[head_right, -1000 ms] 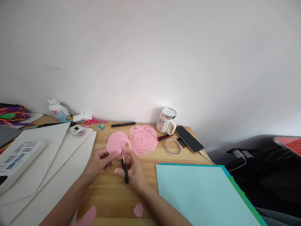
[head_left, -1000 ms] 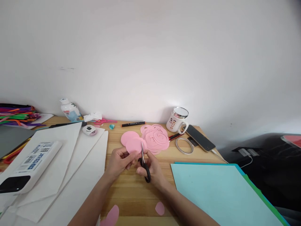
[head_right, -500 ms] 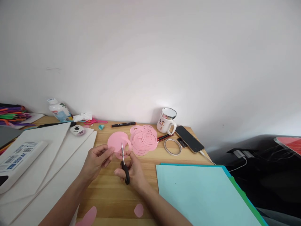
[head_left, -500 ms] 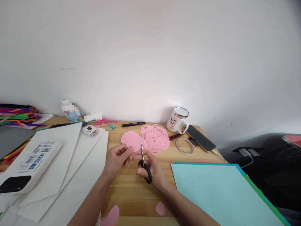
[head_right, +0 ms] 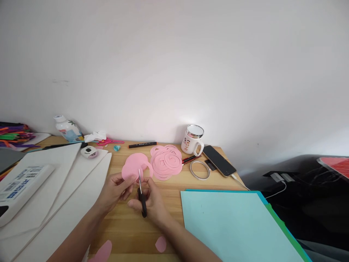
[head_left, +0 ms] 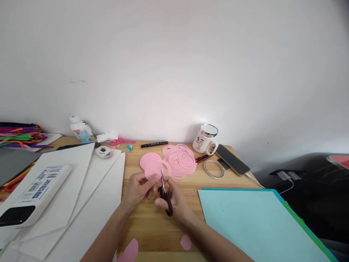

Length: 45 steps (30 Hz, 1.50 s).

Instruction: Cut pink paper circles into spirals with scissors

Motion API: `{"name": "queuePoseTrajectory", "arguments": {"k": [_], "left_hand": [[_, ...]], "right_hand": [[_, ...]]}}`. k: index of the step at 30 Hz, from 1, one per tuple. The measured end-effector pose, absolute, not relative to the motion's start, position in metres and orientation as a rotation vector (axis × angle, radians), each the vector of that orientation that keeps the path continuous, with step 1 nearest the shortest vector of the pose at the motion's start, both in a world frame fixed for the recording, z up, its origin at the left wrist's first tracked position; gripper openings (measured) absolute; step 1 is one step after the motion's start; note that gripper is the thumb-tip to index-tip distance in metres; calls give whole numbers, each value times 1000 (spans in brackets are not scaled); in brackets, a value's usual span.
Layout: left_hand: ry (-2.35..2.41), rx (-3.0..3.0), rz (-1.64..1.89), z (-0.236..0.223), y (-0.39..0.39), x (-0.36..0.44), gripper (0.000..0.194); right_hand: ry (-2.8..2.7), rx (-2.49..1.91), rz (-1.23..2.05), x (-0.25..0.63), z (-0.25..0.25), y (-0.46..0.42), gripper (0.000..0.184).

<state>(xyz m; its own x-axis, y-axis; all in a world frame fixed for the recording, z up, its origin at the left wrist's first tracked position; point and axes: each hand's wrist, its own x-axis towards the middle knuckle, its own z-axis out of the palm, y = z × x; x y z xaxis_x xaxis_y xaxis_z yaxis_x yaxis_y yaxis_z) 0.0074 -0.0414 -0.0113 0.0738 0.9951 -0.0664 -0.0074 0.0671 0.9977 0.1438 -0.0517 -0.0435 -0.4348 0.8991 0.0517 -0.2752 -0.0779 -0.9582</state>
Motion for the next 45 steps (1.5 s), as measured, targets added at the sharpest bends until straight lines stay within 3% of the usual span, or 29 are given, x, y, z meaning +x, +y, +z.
{"name": "queuePoseTrajectory", "arguments": {"k": [45], "left_hand": [[1233,1271,1219,-7,-41,7,34]], "right_hand": [[-1293,-828,1627,147,-46,-50,43]]}}
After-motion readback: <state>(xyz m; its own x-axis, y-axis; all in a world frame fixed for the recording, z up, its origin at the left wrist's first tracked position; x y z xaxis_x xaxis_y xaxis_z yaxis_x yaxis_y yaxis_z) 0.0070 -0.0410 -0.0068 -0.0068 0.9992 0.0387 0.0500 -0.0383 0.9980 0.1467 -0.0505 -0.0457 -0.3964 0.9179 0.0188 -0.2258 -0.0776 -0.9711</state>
